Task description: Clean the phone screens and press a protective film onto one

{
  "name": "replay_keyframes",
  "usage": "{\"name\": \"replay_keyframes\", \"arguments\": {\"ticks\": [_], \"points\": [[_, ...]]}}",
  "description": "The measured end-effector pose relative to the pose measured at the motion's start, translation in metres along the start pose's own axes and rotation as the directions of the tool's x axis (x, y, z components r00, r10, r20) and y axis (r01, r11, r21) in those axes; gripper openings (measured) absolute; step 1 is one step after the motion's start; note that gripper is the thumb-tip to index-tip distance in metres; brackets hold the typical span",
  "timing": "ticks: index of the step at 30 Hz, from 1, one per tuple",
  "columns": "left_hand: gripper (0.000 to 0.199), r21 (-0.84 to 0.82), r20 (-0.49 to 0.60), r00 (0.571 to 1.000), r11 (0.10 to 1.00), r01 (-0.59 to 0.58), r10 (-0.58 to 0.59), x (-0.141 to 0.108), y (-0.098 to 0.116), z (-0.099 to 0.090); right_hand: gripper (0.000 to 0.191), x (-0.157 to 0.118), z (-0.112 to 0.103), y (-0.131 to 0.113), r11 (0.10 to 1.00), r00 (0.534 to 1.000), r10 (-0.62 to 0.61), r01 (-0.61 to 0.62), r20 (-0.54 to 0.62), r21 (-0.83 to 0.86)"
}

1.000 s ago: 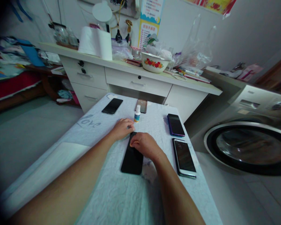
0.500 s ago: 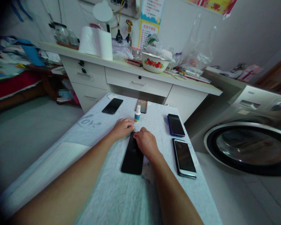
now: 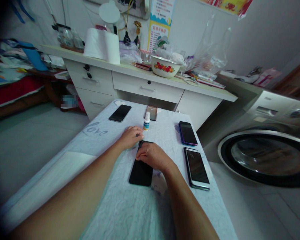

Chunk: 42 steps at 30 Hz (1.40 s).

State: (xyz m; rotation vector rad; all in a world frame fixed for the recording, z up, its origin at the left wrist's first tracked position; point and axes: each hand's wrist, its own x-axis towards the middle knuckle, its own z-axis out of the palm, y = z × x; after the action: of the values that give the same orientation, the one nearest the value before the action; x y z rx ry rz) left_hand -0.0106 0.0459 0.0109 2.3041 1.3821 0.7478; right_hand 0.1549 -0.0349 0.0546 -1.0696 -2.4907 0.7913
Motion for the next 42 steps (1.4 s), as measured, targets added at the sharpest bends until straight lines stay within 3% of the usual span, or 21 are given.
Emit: {"name": "replay_keyframes", "arguments": {"ticks": [5, 13, 22, 28, 42], "points": [[0.024, 0.014, -0.002, 1.0, 1.0, -0.006, 0.006, 0.001, -0.001, 0.002, 0.018, 0.002, 0.004, 0.002, 0.989, 0.989, 0.093, -0.105, -0.117, -0.101], [0.029, 0.046, -0.003, 1.0, 0.999, -0.006, 0.006, 0.003, -0.003, 0.005, 0.02, 0.009, 0.007, 0.007, 0.893, 0.928, 0.258, -0.336, -0.27, -0.3], [0.028, 0.024, -0.013, 1.0, 1.0, -0.007, 0.008, 0.002, -0.003, 0.004, 0.024, 0.02, 0.01, 0.013, 0.815, 0.886, 0.312, -0.435, -0.343, -0.383], [0.031, 0.021, -0.005, 1.0, 1.0, 0.007, -0.007, 0.002, -0.001, 0.003, 0.023, 0.024, 0.01, 0.011, 0.824, 0.899, 0.29, -0.409, -0.328, -0.392], [0.03, 0.022, -0.001, 1.0, 1.0, 0.002, -0.002, 0.003, -0.003, 0.006, 0.019, 0.011, 0.01, 0.011, 0.936, 0.976, 0.136, -0.182, -0.17, -0.301]]}}
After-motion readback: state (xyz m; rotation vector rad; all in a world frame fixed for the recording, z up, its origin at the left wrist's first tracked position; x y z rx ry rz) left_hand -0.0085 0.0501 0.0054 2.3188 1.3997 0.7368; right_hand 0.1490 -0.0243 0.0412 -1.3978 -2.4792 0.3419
